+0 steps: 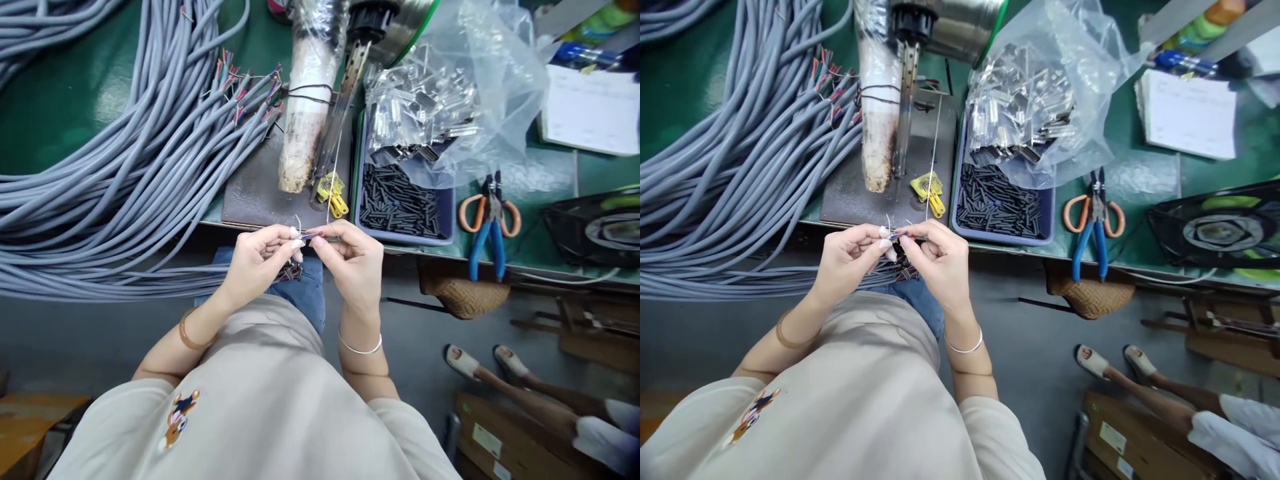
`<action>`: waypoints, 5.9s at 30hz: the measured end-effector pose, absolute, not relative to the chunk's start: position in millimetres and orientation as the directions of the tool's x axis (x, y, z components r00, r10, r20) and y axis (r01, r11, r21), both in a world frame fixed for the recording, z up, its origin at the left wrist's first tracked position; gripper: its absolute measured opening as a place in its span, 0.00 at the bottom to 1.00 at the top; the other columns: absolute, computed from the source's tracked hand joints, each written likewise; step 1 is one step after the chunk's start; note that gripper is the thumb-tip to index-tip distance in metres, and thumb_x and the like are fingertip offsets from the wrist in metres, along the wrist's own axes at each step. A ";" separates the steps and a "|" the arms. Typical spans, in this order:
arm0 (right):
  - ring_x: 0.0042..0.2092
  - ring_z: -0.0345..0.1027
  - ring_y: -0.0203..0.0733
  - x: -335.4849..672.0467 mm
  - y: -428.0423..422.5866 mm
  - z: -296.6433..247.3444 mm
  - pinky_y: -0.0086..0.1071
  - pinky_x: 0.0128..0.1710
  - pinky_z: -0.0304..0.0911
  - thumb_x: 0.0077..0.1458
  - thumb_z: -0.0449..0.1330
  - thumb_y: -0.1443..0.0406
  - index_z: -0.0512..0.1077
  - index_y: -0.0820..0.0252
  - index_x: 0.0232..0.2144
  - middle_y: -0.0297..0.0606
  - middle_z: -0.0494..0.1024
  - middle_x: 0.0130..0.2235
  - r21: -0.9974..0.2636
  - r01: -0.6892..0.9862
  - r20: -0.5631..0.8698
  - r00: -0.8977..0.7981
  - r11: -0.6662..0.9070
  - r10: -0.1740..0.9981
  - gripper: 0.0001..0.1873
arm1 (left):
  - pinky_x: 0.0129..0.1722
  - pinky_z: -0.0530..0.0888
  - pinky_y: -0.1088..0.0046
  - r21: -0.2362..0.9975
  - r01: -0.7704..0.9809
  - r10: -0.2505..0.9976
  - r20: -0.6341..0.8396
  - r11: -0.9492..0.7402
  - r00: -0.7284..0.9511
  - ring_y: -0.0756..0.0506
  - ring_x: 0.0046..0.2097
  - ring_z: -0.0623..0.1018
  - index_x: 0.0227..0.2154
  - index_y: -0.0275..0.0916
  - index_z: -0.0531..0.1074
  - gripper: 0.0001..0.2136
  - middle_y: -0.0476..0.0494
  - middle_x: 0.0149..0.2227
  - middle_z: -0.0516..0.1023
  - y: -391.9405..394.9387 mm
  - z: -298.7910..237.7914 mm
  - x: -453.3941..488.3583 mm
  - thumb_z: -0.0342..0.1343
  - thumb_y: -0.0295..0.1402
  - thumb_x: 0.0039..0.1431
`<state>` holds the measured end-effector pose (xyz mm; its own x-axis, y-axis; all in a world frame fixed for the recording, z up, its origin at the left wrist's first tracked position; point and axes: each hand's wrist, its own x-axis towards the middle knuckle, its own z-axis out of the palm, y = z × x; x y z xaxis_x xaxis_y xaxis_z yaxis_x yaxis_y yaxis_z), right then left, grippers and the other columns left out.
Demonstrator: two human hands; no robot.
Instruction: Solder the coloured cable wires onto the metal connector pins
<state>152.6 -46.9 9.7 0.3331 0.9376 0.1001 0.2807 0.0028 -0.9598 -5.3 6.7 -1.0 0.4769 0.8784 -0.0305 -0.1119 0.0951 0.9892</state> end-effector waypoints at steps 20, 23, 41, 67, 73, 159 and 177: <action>0.23 0.54 0.28 158.7 -45.4 6.1 0.28 0.21 0.46 0.58 0.65 0.63 0.81 0.58 0.31 0.32 0.73 0.29 -0.953 0.303 0.054 0.259 -0.028 0.964 0.07 | 0.16 0.51 0.80 0.859 -0.128 0.653 -0.271 0.496 0.707 0.58 0.16 0.57 0.28 0.35 0.73 0.23 0.51 0.18 0.72 22.8 -3.7 -10.8 0.72 0.51 0.50; 0.22 0.49 0.26 156.2 -43.1 7.6 0.28 0.21 0.44 0.57 0.64 0.63 0.79 0.59 0.29 0.31 0.72 0.28 -0.952 0.306 0.057 0.264 -0.027 0.963 0.07 | 0.16 0.51 0.80 0.854 -0.126 0.658 -0.287 0.506 0.696 0.59 0.16 0.57 0.26 0.35 0.72 0.24 0.50 0.18 0.73 22.2 -2.8 -9.5 0.73 0.51 0.49; 0.20 0.46 0.24 158.3 -41.1 12.5 0.28 0.21 0.44 0.55 0.63 0.66 0.79 0.59 0.28 0.28 0.72 0.27 -0.933 0.358 0.099 0.225 0.012 0.969 0.05 | 0.18 0.60 0.79 0.865 -0.153 0.687 -0.260 0.478 0.678 0.56 0.18 0.65 0.27 0.35 0.74 0.18 0.50 0.19 0.75 19.2 -2.7 -8.2 0.75 0.44 0.49; 0.21 0.45 0.24 145.4 -50.7 8.4 0.29 0.21 0.40 0.57 0.64 0.66 0.76 0.59 0.29 0.29 0.74 0.29 -0.926 0.377 0.137 0.384 -0.019 0.913 0.04 | 0.20 0.66 0.84 0.907 -0.248 0.836 -0.172 0.342 0.521 0.58 0.23 0.69 0.34 0.34 0.73 0.16 0.52 0.25 0.76 8.8 -4.6 -1.7 0.73 0.36 0.51; 0.20 0.45 0.24 145.0 -50.2 7.1 0.27 0.20 0.39 0.55 0.63 0.65 0.76 0.60 0.29 0.29 0.72 0.28 -0.954 0.291 0.052 0.383 -0.067 0.922 0.04 | 0.19 0.65 0.85 0.895 -0.263 0.835 -0.183 0.360 0.519 0.58 0.21 0.68 0.33 0.35 0.72 0.17 0.53 0.24 0.76 7.2 -3.7 -1.2 0.74 0.37 0.50; 0.24 0.55 0.30 149.0 -59.5 12.8 0.31 0.25 0.51 0.62 0.66 0.60 0.81 0.55 0.36 0.30 0.73 0.27 -0.886 0.463 0.195 0.405 -0.017 0.893 0.06 | 0.28 0.74 0.81 0.931 -0.246 0.884 -0.137 0.269 0.446 0.55 0.26 0.74 0.32 0.35 0.78 0.12 0.49 0.28 0.79 3.4 -4.3 7.6 0.74 0.33 0.49; 0.24 0.55 0.27 147.4 -55.7 8.1 0.28 0.25 0.51 0.60 0.66 0.63 0.79 0.58 0.33 0.27 0.73 0.25 -0.882 0.470 0.169 0.404 -0.045 0.899 0.05 | 0.33 0.75 0.79 0.998 -0.021 0.915 0.063 -0.059 0.398 0.51 0.32 0.79 0.39 0.35 0.81 0.07 0.46 0.32 0.83 -3.6 -19.4 7.4 0.61 0.31 0.61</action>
